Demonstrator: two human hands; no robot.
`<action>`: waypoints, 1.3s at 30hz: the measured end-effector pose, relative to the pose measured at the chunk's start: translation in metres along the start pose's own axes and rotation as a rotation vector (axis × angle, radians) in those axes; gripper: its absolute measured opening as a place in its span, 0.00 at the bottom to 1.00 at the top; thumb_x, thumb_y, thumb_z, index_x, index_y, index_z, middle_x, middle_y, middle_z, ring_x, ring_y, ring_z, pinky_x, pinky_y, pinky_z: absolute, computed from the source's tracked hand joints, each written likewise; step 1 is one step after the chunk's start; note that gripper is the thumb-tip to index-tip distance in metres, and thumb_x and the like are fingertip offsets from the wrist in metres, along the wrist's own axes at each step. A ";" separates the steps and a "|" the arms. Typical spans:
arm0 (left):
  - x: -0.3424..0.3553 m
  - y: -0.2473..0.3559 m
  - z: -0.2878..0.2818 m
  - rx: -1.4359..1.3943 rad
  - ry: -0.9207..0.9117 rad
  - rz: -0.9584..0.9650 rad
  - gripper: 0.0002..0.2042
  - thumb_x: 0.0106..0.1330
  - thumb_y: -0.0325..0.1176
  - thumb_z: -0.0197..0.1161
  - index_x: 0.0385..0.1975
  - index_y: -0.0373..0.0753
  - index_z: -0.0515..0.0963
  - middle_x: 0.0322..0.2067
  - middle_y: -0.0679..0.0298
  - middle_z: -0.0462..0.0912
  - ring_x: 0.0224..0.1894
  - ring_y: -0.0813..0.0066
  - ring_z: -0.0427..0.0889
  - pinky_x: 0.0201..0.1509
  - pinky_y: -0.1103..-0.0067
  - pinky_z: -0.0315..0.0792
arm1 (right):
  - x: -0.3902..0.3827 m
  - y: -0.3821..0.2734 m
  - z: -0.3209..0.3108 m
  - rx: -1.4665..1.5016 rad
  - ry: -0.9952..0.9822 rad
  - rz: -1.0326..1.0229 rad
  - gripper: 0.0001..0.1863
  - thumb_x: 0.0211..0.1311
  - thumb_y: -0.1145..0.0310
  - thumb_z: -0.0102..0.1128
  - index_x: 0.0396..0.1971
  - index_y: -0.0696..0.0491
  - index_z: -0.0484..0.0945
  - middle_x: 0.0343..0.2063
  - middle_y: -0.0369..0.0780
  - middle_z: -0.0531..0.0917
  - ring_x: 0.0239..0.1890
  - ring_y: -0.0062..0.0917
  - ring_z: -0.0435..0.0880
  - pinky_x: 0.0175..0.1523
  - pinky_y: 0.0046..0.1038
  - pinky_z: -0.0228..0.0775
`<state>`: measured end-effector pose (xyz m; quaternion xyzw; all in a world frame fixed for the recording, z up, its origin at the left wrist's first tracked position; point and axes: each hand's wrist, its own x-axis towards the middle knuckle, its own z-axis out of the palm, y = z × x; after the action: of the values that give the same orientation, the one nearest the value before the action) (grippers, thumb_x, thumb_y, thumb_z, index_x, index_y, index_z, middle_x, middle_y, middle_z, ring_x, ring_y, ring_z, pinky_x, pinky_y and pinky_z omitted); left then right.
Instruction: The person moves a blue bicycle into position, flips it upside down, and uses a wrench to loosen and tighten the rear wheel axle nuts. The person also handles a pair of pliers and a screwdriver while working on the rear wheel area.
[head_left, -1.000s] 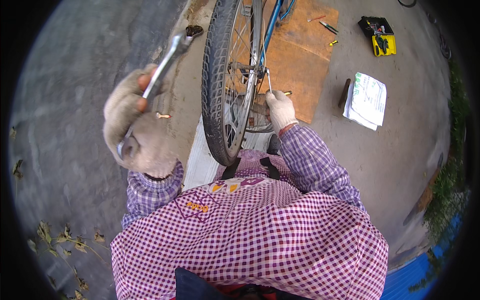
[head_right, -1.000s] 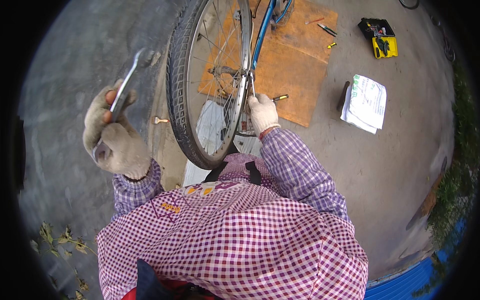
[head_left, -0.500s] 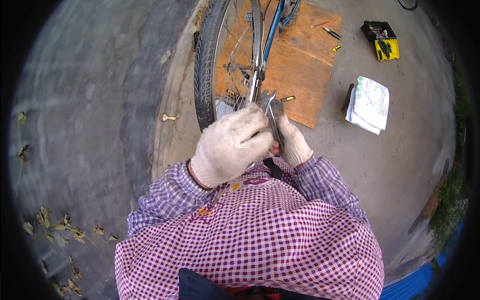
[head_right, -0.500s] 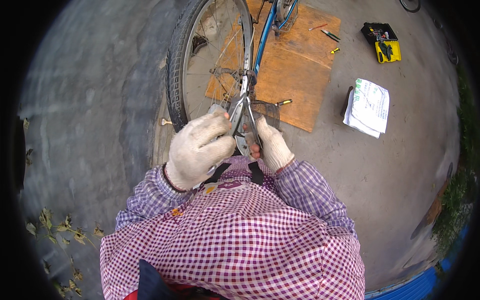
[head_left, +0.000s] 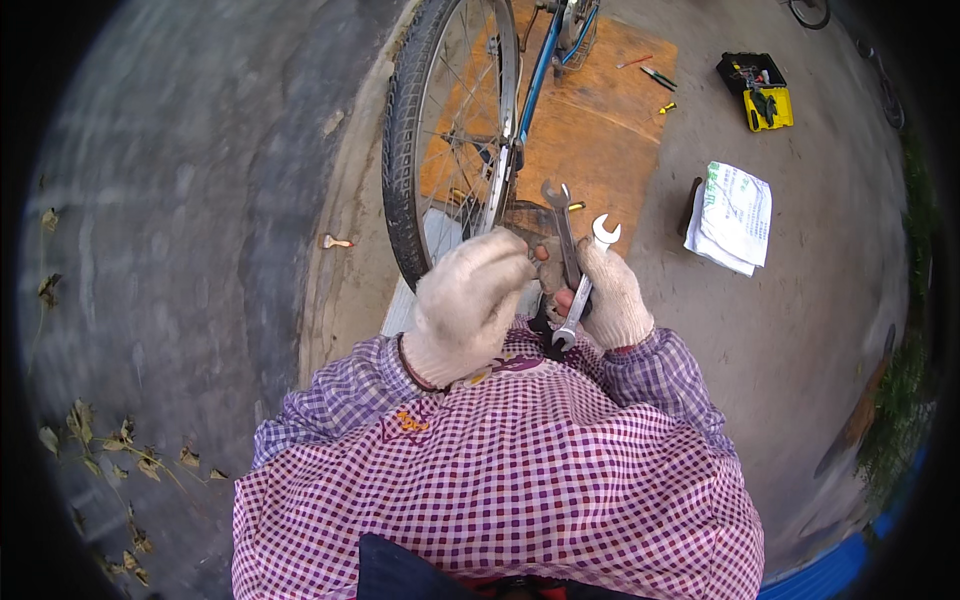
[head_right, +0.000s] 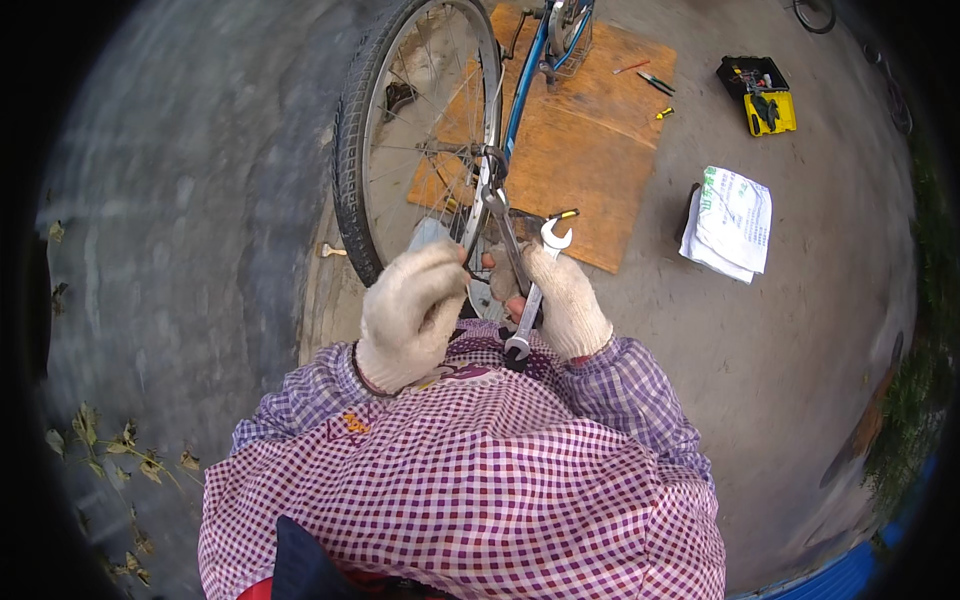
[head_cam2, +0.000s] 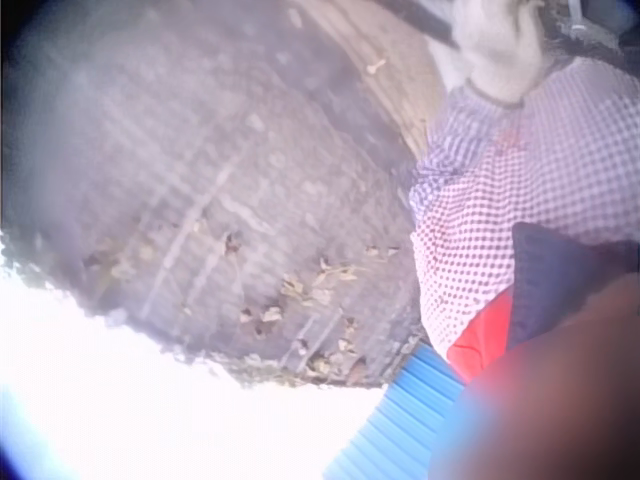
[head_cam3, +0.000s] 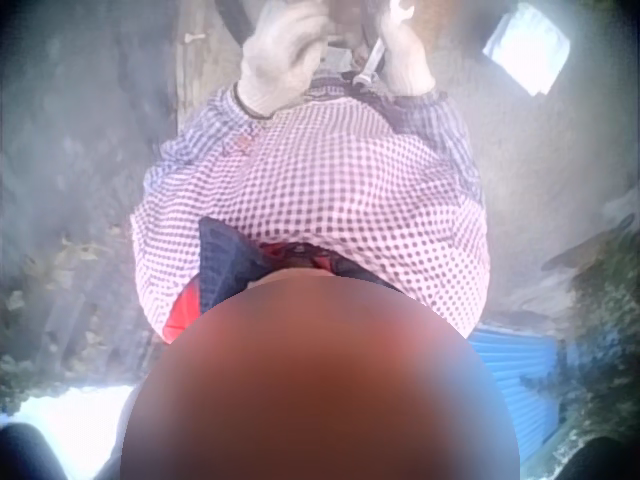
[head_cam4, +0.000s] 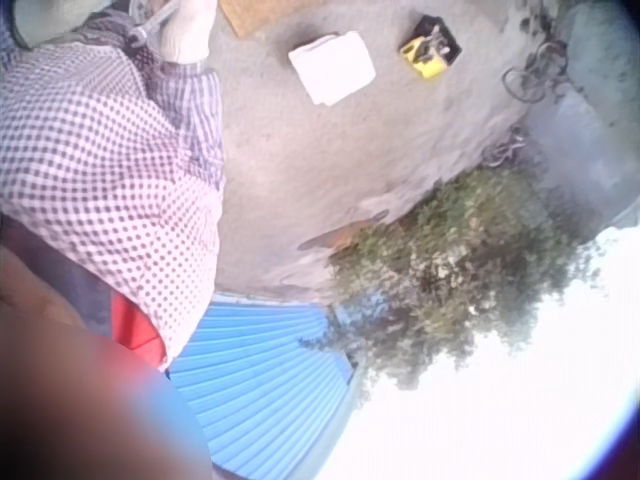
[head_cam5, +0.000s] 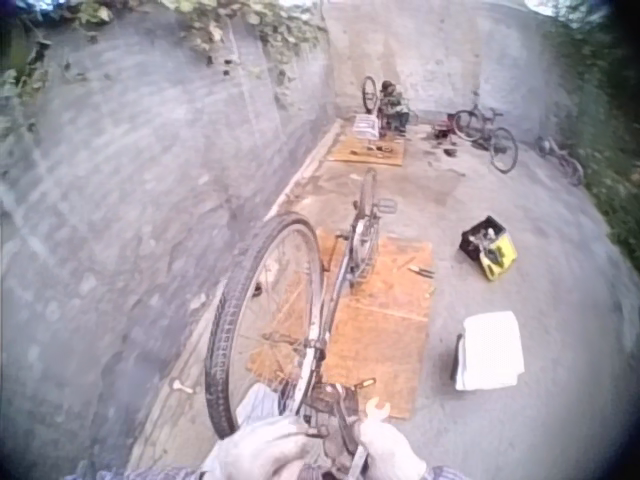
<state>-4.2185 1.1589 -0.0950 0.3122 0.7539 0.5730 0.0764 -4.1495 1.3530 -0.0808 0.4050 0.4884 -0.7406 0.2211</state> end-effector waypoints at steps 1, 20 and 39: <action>-0.002 -0.001 -0.002 -0.027 -0.013 -0.221 0.10 0.62 0.27 0.67 0.42 0.31 0.82 0.40 0.55 0.84 0.46 0.59 0.86 0.48 0.69 0.81 | -0.001 -0.001 0.000 -0.128 -0.097 -0.053 0.28 0.78 0.45 0.49 0.46 0.56 0.85 0.23 0.30 0.77 0.24 0.13 0.72 0.29 0.18 0.63; 0.002 -0.068 -0.054 -0.342 0.289 -0.996 0.14 0.78 0.40 0.54 0.43 0.34 0.78 0.29 0.60 0.82 0.26 0.73 0.82 0.34 0.72 0.77 | 0.107 0.011 -0.072 -0.033 0.418 -0.220 0.21 0.79 0.53 0.53 0.48 0.59 0.77 0.22 0.34 0.75 0.16 0.19 0.71 0.24 0.27 0.69; 0.019 -0.228 0.180 0.108 -0.470 -0.839 0.17 0.71 0.37 0.52 0.52 0.34 0.77 0.41 0.39 0.85 0.48 0.40 0.84 0.54 0.54 0.75 | 0.196 0.101 -0.217 -0.268 0.202 -0.153 0.19 0.82 0.58 0.42 0.48 0.53 0.81 0.33 0.42 0.86 0.29 0.33 0.83 0.33 0.35 0.77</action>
<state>-4.2356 1.2820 -0.3575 0.1055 0.8059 0.3666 0.4528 -4.1064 1.5194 -0.3381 0.4060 0.6316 -0.6393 0.1660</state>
